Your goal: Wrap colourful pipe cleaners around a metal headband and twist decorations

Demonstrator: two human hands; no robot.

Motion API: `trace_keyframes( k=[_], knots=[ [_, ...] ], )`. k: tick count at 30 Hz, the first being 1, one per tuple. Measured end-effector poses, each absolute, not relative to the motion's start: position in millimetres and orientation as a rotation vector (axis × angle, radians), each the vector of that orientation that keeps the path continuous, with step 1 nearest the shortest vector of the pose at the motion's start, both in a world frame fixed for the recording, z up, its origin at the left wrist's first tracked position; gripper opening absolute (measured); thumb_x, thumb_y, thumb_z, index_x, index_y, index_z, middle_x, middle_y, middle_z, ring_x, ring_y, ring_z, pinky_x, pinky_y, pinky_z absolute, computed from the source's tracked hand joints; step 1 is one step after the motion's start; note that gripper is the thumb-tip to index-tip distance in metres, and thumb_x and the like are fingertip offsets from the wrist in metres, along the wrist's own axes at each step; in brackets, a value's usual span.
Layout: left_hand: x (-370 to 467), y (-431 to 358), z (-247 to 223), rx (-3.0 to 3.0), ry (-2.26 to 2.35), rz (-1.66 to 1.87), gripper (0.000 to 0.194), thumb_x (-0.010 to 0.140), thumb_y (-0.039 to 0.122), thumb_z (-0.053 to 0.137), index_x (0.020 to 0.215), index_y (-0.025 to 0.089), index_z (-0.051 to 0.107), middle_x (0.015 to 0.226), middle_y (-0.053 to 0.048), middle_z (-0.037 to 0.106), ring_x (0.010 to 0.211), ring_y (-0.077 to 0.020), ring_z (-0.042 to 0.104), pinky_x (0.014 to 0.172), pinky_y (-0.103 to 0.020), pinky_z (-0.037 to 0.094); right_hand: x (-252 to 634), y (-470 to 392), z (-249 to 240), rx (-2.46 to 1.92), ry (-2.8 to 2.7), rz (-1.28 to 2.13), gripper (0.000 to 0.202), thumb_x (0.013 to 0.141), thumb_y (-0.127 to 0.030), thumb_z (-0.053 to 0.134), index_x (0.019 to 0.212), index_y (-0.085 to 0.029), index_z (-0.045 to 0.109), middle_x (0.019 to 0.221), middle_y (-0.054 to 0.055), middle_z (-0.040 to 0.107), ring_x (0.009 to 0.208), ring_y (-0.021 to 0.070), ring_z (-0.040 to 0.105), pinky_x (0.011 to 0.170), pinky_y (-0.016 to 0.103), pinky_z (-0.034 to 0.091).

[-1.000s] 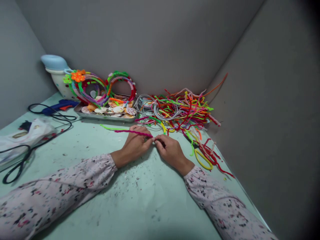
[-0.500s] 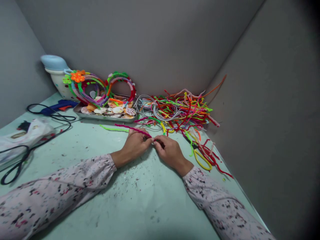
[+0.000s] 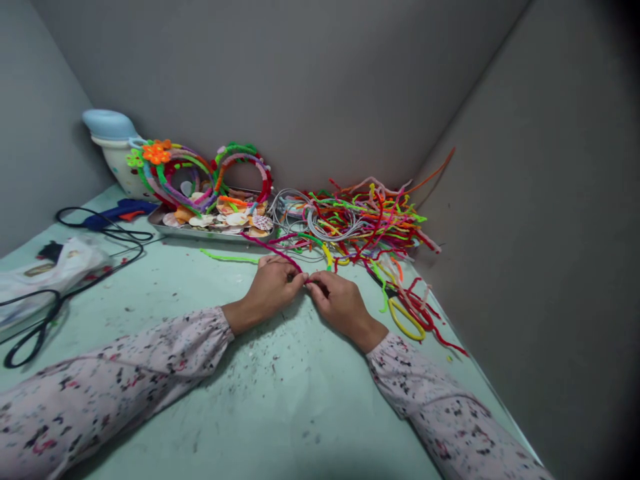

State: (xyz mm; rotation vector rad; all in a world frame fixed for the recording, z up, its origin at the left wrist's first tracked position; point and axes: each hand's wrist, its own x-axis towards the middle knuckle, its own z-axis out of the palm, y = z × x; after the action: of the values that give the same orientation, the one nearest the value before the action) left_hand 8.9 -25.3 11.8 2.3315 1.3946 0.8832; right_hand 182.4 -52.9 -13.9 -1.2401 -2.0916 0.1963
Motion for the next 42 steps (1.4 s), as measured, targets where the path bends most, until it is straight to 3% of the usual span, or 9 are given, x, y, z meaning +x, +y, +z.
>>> trace_keyframes(
  k=[6,12,22,42],
  knots=[
    [9,-26,10,2.305,1.392,0.872,0.032,0.088,0.034,0.053,0.065,0.017,0.067,0.065,-0.003,0.066,0.070,-0.0193,0.059,0.080,-0.037,0.040,183,-52,-13,-1.247,-2.041,0.216,0.016,0.091,-0.023,0.053,0.100,-0.020,0.065,0.092,0.003,0.070,0.080,0.0164,0.063,0.072,0.026,0.044],
    [7,-30,7,2.310,1.340,1.068,0.015,0.084,0.028,0.058,0.090,0.017,0.067,0.092,-0.006,0.070,0.093,-0.0231,0.059,0.087,-0.038,0.042,183,-51,-10,-1.307,-1.951,0.259,0.013,0.090,-0.024,0.055,0.095,-0.020,0.066,0.087,0.003,0.071,0.074,0.0160,0.063,0.068,0.025,0.044],
    [4,-31,8,2.437,1.173,1.093,0.011,0.083,0.019,0.060,0.090,0.022,0.068,0.092,-0.003,0.069,0.094,-0.0205,0.058,0.089,-0.039,0.038,184,-51,-8,-1.313,-1.901,0.298,0.015,0.089,-0.024,0.055,0.096,-0.021,0.067,0.084,0.003,0.071,0.070,0.0160,0.063,0.064,0.025,0.044],
    [3,-23,1,2.539,1.221,1.136,0.012,0.085,0.024,0.064,0.093,0.027,0.073,0.087,-0.001,0.070,0.087,-0.0175,0.060,0.092,-0.039,0.031,183,-52,-7,-1.310,-1.895,0.313,0.015,0.089,-0.025,0.055,0.096,-0.020,0.067,0.080,0.002,0.070,0.067,0.0153,0.061,0.062,0.025,0.043]
  ],
)
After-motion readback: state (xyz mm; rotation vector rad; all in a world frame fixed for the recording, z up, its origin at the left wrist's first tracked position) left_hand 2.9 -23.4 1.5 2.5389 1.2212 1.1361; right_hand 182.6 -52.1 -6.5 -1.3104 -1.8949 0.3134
